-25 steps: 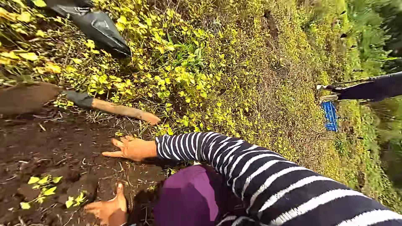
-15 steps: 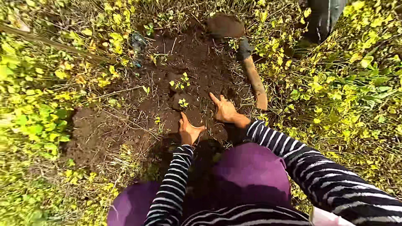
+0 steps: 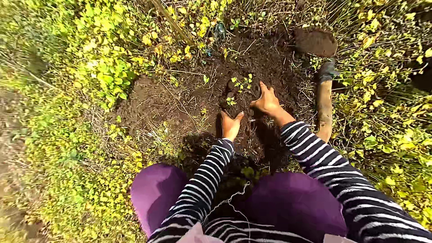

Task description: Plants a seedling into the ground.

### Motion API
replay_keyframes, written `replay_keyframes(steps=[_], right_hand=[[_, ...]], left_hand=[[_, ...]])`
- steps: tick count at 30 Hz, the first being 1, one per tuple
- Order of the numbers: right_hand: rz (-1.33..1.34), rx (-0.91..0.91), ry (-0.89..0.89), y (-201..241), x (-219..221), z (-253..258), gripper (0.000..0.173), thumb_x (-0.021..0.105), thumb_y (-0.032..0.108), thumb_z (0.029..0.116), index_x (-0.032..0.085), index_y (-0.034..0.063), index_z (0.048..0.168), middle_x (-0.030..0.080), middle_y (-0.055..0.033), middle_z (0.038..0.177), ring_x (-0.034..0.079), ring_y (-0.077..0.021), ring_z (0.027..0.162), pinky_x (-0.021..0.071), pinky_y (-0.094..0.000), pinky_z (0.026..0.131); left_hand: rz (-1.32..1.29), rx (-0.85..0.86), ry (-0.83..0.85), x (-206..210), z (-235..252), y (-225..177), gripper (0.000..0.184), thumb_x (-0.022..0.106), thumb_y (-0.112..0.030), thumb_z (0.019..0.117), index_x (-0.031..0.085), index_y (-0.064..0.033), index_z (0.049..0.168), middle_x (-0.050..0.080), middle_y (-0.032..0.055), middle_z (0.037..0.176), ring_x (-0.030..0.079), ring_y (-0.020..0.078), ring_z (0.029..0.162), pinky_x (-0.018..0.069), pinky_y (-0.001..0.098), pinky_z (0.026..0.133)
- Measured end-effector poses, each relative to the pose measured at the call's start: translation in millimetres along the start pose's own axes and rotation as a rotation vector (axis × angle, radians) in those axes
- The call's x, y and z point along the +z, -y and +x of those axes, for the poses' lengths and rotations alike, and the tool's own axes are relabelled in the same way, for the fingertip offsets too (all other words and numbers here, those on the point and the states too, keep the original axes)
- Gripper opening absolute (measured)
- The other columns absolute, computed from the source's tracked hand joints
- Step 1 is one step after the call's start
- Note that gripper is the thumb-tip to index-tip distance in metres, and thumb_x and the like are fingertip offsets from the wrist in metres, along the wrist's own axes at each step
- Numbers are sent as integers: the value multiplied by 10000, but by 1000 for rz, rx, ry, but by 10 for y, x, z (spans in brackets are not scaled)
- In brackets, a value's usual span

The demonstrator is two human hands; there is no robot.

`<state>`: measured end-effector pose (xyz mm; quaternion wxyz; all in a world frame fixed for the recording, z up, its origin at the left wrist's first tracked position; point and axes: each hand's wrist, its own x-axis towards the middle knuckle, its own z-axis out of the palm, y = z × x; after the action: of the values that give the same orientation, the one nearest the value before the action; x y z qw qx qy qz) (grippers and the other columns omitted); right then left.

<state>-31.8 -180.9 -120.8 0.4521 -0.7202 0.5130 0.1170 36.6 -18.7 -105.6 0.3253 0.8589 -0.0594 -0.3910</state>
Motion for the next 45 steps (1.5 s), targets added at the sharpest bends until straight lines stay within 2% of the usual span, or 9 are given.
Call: replay_keyframes(steps=[3,9,15,20,22,26,33,40,45], right_hand=[[-204,3,-4,-110,-221,-33,1164,918,213,729,217,203,1658,112,-366,1654,323,-660,1389,382,-808,992],[-166,123,-106,-288,245,-71,1211,891,190,784,51,-20,1630,186,-416,1593,522,-577,1281,523,-611,994],[-43,-251,-145,-17,103,184,763,731,-43,823,419,-43,1520,373,-384,1507,493,-547,1314,467,-660,1031],[-107,-356,-130,210,-395,580,966,802,15,793,308,86,1620,191,-345,1645,275,-581,1468,320,-738,1121],[-191,-277,-86,143,-395,808,972,787,102,866,210,74,1647,138,-328,1670,220,-606,1480,284,-763,1125],[-304,-280,29,-71,-233,941,837,728,144,916,292,76,1628,190,-268,1684,214,-595,1489,281,-798,1097],[-146,-273,-88,-454,-500,551,622,747,152,940,510,93,1512,329,-257,1630,387,-524,1434,340,-780,1072],[-189,-639,-233,763,-332,-365,371,596,106,1009,614,-39,1350,523,-291,1461,547,-494,1292,432,-680,1042],[-291,-953,129,1458,350,-548,275,626,27,982,681,-3,1250,628,-250,1322,645,-453,1148,511,-648,971]], left_hand=[[428,77,-165,-559,83,101,793,727,-496,924,461,-61,1531,247,228,1676,330,417,1508,354,568,1187],[712,88,-402,-817,845,173,1144,904,-278,741,225,-32,1628,215,364,1625,296,555,1466,376,602,1147],[731,184,-293,-948,816,3,596,687,-58,934,473,51,1479,455,319,1485,471,470,1377,505,535,1050],[897,403,-236,-1145,1195,-98,1098,878,-297,757,232,-437,1633,-33,220,1725,65,601,1522,161,816,1121],[994,305,-158,-1204,1457,-244,1151,878,-519,728,171,-472,1634,-129,188,1723,57,622,1512,211,853,1066],[937,322,-150,-1085,1459,-245,770,845,-368,831,507,-309,1520,318,289,1613,372,570,1404,440,716,995],[588,354,-169,-1921,1264,-448,412,595,-226,1038,577,-36,1404,634,241,1339,627,410,1242,495,600,1036],[-303,33,-817,-3839,1280,-675,504,496,-368,1085,522,17,1410,588,222,1368,573,286,1290,476,474,1069],[731,-429,-813,-5030,809,-180,1026,731,-401,878,194,116,1583,88,375,1655,150,567,1520,214,783,1138]])
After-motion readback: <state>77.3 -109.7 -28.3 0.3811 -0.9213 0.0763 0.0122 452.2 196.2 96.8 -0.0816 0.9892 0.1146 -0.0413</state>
